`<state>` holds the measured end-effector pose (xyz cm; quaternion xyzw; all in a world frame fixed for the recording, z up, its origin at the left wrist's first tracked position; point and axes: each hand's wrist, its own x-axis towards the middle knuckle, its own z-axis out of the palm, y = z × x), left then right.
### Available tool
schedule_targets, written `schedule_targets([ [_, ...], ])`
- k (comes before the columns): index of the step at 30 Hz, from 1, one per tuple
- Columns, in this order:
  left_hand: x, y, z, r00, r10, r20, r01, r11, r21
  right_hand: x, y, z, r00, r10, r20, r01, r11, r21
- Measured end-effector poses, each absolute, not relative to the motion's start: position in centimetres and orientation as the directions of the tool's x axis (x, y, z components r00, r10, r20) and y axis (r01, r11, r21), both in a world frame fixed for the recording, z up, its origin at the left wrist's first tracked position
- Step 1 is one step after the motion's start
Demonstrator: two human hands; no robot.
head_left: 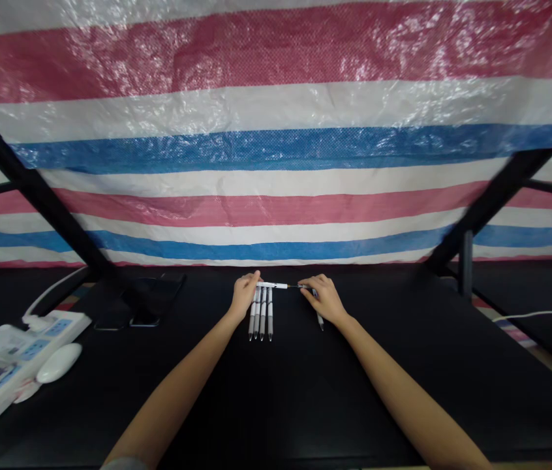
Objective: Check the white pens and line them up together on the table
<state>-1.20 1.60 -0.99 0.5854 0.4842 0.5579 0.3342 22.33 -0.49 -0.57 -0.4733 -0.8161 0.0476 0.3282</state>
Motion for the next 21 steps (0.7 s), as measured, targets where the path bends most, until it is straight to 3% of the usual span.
schedule_targets([
  [15, -1.62, 1.61, -1.17, -0.204, 0.965, 0.163, -0.046, -0.176, 0.983, 22.25, -0.54, -0.39, -0.33, 0.824, 0.46, 0.765, 0.519, -0.381],
  [21, -1.62, 1.72, -1.3, -0.188, 0.97, 0.156, -0.045, -0.167, 0.985, 22.22, -0.52, -0.36, -0.332, 0.829, 0.45, 0.769, 0.514, -0.38],
])
